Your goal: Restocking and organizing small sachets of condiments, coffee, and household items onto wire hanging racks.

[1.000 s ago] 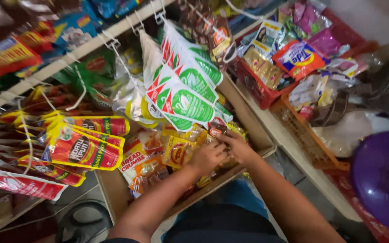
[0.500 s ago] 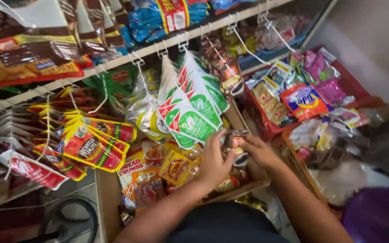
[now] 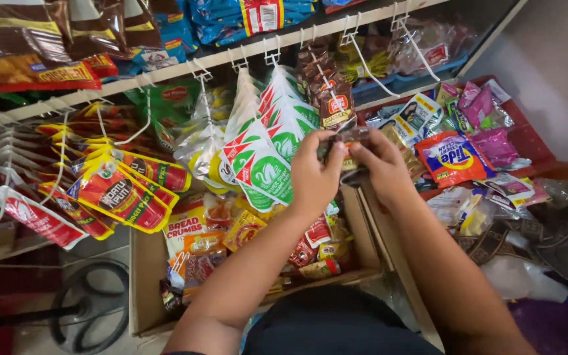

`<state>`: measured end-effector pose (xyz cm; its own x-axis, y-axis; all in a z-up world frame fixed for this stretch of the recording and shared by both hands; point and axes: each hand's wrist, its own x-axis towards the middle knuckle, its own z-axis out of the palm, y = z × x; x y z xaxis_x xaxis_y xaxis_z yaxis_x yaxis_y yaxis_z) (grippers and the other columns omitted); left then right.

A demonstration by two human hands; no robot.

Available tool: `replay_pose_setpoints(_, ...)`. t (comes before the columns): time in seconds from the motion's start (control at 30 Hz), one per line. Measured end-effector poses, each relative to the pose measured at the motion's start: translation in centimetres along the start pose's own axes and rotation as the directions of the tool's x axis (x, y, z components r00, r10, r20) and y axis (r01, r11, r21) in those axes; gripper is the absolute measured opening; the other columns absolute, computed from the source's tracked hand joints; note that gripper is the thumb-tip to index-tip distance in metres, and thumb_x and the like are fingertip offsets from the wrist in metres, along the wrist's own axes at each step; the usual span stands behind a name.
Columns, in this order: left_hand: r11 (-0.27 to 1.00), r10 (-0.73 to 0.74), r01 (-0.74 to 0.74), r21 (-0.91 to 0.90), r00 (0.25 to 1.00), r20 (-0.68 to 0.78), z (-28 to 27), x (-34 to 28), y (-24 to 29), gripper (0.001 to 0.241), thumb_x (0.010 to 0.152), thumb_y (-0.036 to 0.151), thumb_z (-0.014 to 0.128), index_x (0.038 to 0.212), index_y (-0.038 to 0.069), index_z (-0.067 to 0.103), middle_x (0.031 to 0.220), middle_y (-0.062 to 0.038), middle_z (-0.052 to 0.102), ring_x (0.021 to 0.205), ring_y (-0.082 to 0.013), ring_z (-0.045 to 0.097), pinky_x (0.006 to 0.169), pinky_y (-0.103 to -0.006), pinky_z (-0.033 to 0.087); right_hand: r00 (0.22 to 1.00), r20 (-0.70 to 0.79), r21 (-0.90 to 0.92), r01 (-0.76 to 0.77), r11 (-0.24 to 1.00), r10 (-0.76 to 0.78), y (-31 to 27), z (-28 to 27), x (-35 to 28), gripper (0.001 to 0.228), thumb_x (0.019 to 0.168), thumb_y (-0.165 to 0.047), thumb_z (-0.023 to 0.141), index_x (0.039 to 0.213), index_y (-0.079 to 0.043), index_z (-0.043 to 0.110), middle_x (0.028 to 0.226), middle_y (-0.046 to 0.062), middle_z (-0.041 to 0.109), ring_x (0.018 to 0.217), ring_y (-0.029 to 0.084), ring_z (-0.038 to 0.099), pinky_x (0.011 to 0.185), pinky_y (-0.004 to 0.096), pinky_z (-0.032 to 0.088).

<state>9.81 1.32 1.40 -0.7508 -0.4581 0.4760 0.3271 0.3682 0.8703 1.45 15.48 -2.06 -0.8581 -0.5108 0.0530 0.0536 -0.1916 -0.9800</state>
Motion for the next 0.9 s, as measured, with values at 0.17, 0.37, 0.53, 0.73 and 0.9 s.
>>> replay_pose_setpoints(0.17, 0.990, -0.142, 0.138, -0.042, 0.984, -0.106, 2.0, 2.1, -0.6, 0.021, 0.093, 0.019, 0.069, 0.107, 0.004, 0.065, 0.088, -0.009, 0.072, 0.074, -0.0187, 0.068, 0.069, -0.0335, 0.055, 0.993, -0.020, -0.062, 0.119, 0.991, -0.120, -1.1, 0.5, 2.9, 0.015, 0.102, -0.010, 0.065, 0.116, -0.003, 0.066, 0.107, 0.002, 0.072, 0.096, 0.008, 0.066, 0.088, 0.026, 0.052)
replay_pose_setpoints(0.37, 0.998, -0.047, 0.053, 0.024, 0.981, -0.188, 2.8, 3.3, -1.0, 0.021, 0.096, 0.020, 0.070, 0.108, 0.004, 0.065, 0.094, -0.011, 0.070, 0.084, -0.0238, 0.069, 0.079, -0.0355, 0.055, 0.987, -0.042, -0.051, 0.151, 0.987, -0.153, -1.4, 1.2, 4.4, 0.018, 0.102, -0.009, 0.064, 0.118, -0.002, 0.066, 0.107, 0.002, 0.073, 0.095, 0.007, 0.066, 0.087, 0.025, 0.053)
replay_pose_setpoints(0.53, 0.994, 0.084, -0.067, 0.087, 0.973, -0.215, 3.1, 3.3, -1.4, 0.015, 0.099, 0.016, 0.066, 0.109, 0.005, 0.066, 0.101, -0.012, 0.070, 0.091, -0.0281, 0.068, 0.084, -0.0375, 0.054, 0.985, -0.055, -0.030, 0.164, 0.986, -0.166, -0.9, 1.0, 4.8, 0.018, 0.102, -0.009, 0.064, 0.118, -0.001, 0.066, 0.106, 0.001, 0.073, 0.094, 0.007, 0.066, 0.086, 0.025, 0.053)
replay_pose_setpoints(0.73, 0.994, 0.038, -0.016, 0.108, 0.979, -0.202, 3.4, 3.4, -1.8, 0.013, 0.098, 0.015, 0.066, 0.106, 0.004, 0.066, 0.099, -0.012, 0.069, 0.090, -0.0290, 0.068, 0.083, -0.0379, 0.053, 0.981, -0.048, -0.062, 0.186, 0.981, -0.189, -0.1, 0.2, 5.2, 0.014, 0.103, -0.009, 0.064, 0.113, -0.001, 0.068, 0.103, 0.001, 0.072, 0.093, 0.007, 0.065, 0.086, 0.024, 0.051)
replay_pose_setpoints(0.9, 0.995, 0.063, -0.043, 0.095, 0.972, -0.227, 3.7, 3.5, -2.0, 0.012, 0.099, 0.014, 0.064, 0.106, 0.004, 0.064, 0.100, -0.012, 0.069, 0.091, -0.0289, 0.068, 0.084, -0.0382, 0.054, 0.983, -0.065, -0.158, 0.160, 0.974, -0.172, -1.3, 0.8, 5.1, 0.012, 0.101, -0.010, 0.064, 0.110, -0.002, 0.068, 0.097, -0.001, 0.071, 0.086, 0.005, 0.062, 0.079, 0.023, 0.050)
